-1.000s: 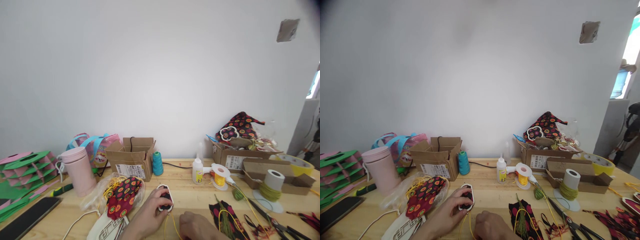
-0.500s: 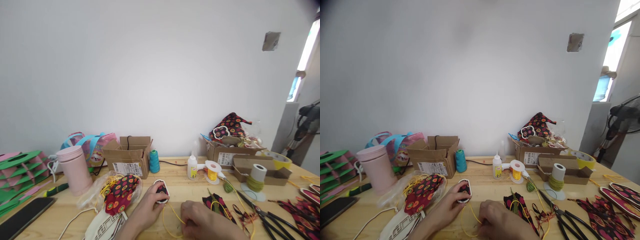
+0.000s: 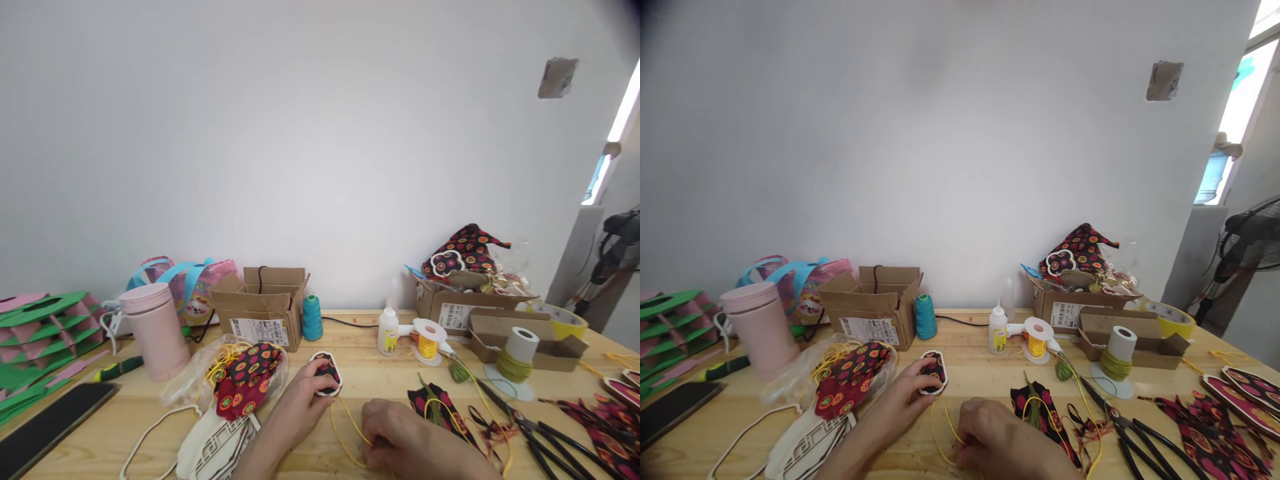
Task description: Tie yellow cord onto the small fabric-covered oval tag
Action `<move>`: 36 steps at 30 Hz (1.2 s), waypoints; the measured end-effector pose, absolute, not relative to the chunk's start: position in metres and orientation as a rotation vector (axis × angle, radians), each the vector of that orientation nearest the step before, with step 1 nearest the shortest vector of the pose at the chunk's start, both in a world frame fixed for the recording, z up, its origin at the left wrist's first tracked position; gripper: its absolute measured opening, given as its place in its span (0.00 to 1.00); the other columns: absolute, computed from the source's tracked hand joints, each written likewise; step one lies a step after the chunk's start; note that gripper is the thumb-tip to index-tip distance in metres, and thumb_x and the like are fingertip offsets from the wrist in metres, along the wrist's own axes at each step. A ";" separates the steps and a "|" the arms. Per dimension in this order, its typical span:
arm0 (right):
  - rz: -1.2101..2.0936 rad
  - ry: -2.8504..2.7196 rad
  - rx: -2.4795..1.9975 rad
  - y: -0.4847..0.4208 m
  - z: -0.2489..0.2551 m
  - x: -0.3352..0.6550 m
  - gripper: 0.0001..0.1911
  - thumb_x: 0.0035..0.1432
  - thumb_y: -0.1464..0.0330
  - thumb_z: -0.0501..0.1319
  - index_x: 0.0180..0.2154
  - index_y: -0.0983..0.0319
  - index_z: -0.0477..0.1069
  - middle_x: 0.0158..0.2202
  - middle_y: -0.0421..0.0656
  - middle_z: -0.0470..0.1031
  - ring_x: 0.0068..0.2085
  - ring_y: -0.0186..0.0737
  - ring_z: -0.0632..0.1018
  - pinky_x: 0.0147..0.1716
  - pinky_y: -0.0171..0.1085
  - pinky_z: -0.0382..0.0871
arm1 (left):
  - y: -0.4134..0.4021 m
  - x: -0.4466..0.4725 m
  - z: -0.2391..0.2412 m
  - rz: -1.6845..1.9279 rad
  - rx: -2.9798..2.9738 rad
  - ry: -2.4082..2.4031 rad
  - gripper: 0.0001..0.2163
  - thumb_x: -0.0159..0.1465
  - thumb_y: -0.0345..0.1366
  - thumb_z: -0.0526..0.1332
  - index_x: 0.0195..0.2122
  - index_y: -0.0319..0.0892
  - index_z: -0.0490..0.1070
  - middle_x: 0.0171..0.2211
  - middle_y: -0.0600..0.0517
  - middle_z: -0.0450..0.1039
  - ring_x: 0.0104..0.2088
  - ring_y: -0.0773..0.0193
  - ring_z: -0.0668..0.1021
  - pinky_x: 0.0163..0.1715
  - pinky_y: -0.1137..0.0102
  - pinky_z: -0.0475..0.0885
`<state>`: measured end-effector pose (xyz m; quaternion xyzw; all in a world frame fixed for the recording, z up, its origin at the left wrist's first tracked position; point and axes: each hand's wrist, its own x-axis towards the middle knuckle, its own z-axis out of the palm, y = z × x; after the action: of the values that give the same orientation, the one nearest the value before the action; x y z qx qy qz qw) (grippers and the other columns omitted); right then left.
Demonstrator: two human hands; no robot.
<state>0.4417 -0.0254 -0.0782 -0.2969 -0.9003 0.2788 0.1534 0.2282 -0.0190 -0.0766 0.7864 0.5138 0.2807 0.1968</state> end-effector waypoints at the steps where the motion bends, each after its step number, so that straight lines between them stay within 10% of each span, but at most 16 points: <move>1: 0.877 -2.568 -0.861 -0.027 -0.073 0.443 0.03 0.45 0.76 0.60 0.25 0.63 0.67 0.28 0.37 0.68 0.31 0.31 0.68 0.28 0.26 0.58 | -0.019 0.228 -0.076 0.783 2.190 1.449 0.10 0.53 0.29 0.56 0.35 0.47 0.73 0.51 0.48 0.62 0.50 0.58 0.65 0.50 0.63 0.59; 14: 1.575 -1.954 -0.896 -0.025 -0.053 0.447 0.10 0.49 0.63 0.56 0.25 0.64 0.59 0.17 0.34 0.61 0.16 0.24 0.59 0.14 0.24 0.49 | -0.018 0.229 -0.068 1.045 1.941 1.462 0.08 0.52 0.33 0.57 0.33 0.45 0.72 0.43 0.49 0.68 0.46 0.58 0.68 0.48 0.65 0.60; 20: 1.535 -1.848 -0.808 -0.018 -0.059 0.445 0.10 0.49 0.64 0.57 0.25 0.64 0.60 0.18 0.35 0.64 0.16 0.23 0.57 0.14 0.25 0.46 | -0.028 0.232 -0.064 0.798 1.239 1.428 0.24 0.50 0.57 0.52 0.23 0.36 0.67 0.13 0.52 0.67 0.13 0.66 0.69 0.13 0.74 0.61; 27: 1.509 -1.830 -0.768 -0.022 -0.058 0.439 0.10 0.49 0.65 0.58 0.25 0.65 0.62 0.18 0.36 0.65 0.18 0.25 0.60 0.18 0.26 0.51 | -0.040 0.239 -0.063 0.516 0.595 0.913 0.35 0.50 0.61 0.49 0.34 0.26 0.70 0.35 0.34 0.74 0.35 0.54 0.77 0.29 0.70 0.71; 36: 0.620 -2.104 -1.096 -0.020 -0.073 0.434 0.06 0.44 0.72 0.62 0.30 0.62 0.69 0.32 0.41 0.69 0.34 0.35 0.69 0.34 0.32 0.60 | -0.032 0.248 -0.074 0.524 0.550 0.984 0.18 0.56 0.42 0.53 0.29 0.29 0.72 0.28 0.41 0.76 0.30 0.60 0.78 0.32 0.71 0.70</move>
<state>0.4344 -0.0198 -0.0734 -0.4206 -0.8075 0.2381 0.3380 0.2483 -0.0317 -0.0743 0.2577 0.4610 0.2454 0.8129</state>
